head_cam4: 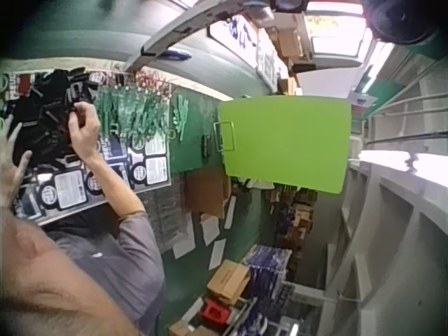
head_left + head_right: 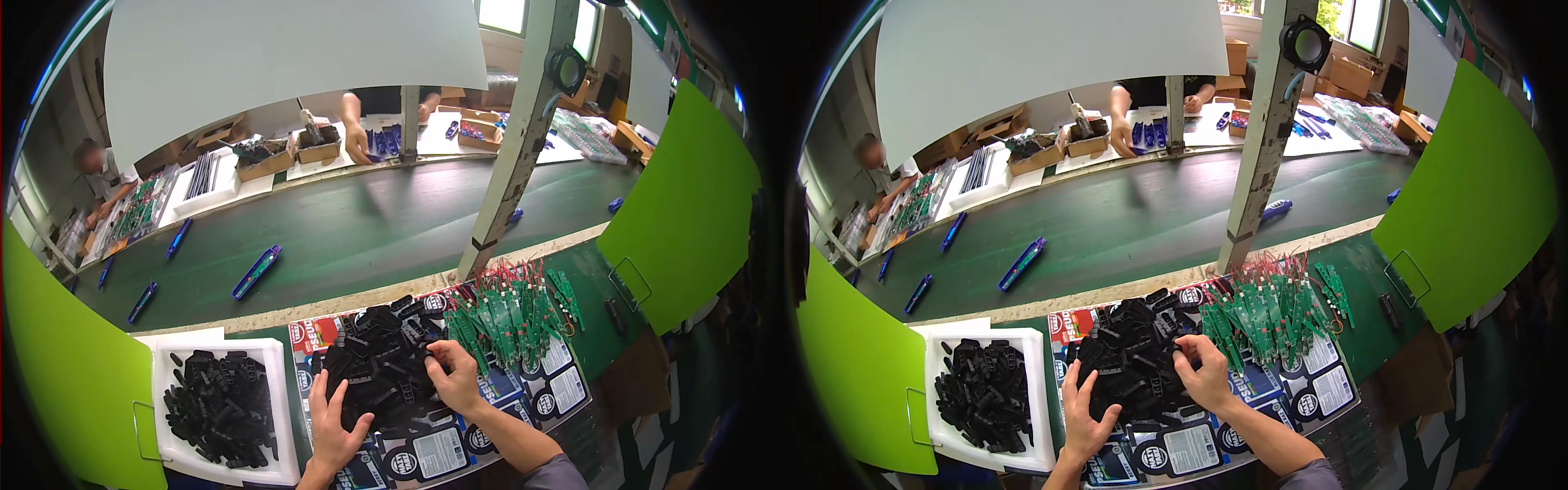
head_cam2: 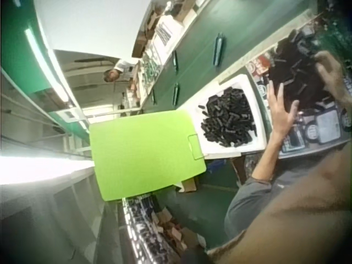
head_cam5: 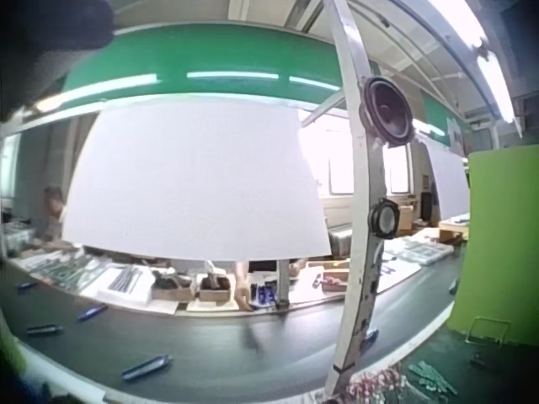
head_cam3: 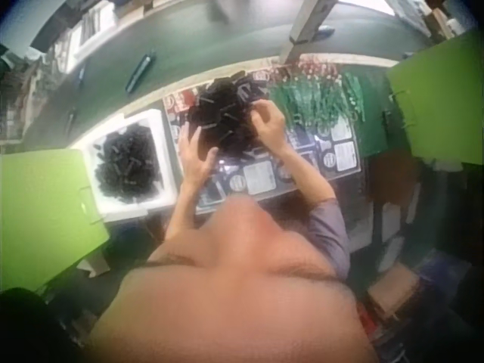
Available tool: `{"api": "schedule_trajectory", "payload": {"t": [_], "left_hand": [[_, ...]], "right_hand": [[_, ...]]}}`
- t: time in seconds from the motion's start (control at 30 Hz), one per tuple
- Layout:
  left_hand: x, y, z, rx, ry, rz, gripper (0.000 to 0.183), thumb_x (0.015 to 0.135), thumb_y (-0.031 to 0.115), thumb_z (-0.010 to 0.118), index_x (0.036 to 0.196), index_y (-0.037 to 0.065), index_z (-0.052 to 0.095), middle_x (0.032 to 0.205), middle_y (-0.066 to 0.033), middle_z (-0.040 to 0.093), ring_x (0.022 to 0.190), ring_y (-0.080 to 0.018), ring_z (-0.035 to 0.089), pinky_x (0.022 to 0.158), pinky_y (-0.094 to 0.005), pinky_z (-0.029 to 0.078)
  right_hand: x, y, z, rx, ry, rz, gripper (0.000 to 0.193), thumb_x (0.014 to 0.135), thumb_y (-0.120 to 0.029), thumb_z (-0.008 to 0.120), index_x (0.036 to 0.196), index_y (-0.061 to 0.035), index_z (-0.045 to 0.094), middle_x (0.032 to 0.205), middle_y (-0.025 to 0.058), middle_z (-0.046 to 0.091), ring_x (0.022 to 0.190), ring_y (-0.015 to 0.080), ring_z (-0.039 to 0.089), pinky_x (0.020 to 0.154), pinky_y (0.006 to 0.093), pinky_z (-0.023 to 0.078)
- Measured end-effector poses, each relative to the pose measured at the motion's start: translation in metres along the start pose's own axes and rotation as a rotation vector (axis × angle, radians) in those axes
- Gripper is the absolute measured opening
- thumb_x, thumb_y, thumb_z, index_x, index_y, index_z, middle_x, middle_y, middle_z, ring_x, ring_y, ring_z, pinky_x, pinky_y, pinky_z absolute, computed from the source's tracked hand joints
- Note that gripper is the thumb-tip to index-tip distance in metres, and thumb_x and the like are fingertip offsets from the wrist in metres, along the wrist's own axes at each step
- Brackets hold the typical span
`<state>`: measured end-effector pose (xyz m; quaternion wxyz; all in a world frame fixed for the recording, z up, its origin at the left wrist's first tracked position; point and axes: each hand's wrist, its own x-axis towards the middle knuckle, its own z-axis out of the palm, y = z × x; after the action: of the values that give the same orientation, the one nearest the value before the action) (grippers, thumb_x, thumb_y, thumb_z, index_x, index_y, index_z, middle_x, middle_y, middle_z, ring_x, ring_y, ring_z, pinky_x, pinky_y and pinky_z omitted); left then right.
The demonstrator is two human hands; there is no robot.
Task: The person assembles small electronic devices by inserting green circuit boards into blue plastic housings. They repeatedly pick up a housing, insert a board, and place the assembled unit on the table. The person also handles black plastic components from a white tray, occasionally moving them aside.
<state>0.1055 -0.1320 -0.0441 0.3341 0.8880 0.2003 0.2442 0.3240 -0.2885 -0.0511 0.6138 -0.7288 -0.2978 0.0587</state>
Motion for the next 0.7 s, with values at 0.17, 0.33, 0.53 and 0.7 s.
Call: {"api": "schedule_trajectory", "payload": {"t": [0.17, 0.33, 0.53, 0.7], "left_hand": [[0.0003, -0.0018, 0.0002, 0.026, -0.010, 0.006, 0.078, 0.088, 0.036, 0.086, 0.149, 0.001, 0.054, 0.165, -0.0327, 0.032, 0.153, -0.0517, 0.030, 0.124, -0.0603, 0.027], [0.0024, -0.0011, 0.0012, 0.049, -0.039, 0.027, 0.085, 0.088, 0.036, 0.086, 0.155, 0.002, 0.047, 0.168, -0.0321, 0.027, 0.155, -0.0506, 0.027, 0.126, -0.0599, 0.024], [0.0037, 0.0033, 0.0021, 0.131, -0.097, 0.046, 0.096, 0.087, 0.038, 0.087, 0.162, 0.003, 0.038, 0.170, -0.0329, 0.021, 0.157, -0.0531, 0.021, 0.127, -0.0621, 0.021], [0.0027, 0.0012, 0.0024, 0.106, -0.080, 0.049, 0.096, 0.087, 0.040, 0.086, 0.162, 0.003, 0.037, 0.170, -0.0329, 0.020, 0.158, -0.0530, 0.020, 0.127, -0.0627, 0.020]], "right_hand": [[0.0008, 0.0085, 0.0008, 0.076, 0.003, 0.090, 0.020, 0.093, -0.005, 0.074, 0.112, 0.0006, 0.068, 0.090, 0.0067, 0.071, 0.076, 0.0127, 0.066, 0.072, 0.0298, 0.055], [0.0027, 0.0091, 0.0026, 0.060, 0.003, 0.055, 0.020, 0.092, -0.003, 0.074, 0.111, 0.0003, 0.069, 0.090, 0.0066, 0.071, 0.075, 0.0128, 0.066, 0.071, 0.0294, 0.054], [0.0028, 0.0097, 0.0038, 0.049, -0.004, 0.034, 0.019, 0.093, -0.001, 0.073, 0.111, 0.0009, 0.068, 0.090, 0.0049, 0.069, 0.076, 0.0105, 0.064, 0.071, 0.0274, 0.053], [0.0037, 0.0087, 0.0031, 0.032, -0.029, 0.012, 0.018, 0.096, 0.002, 0.070, 0.113, 0.0024, 0.065, 0.092, 0.0018, 0.068, 0.078, 0.0060, 0.063, 0.072, 0.0237, 0.052]]}}
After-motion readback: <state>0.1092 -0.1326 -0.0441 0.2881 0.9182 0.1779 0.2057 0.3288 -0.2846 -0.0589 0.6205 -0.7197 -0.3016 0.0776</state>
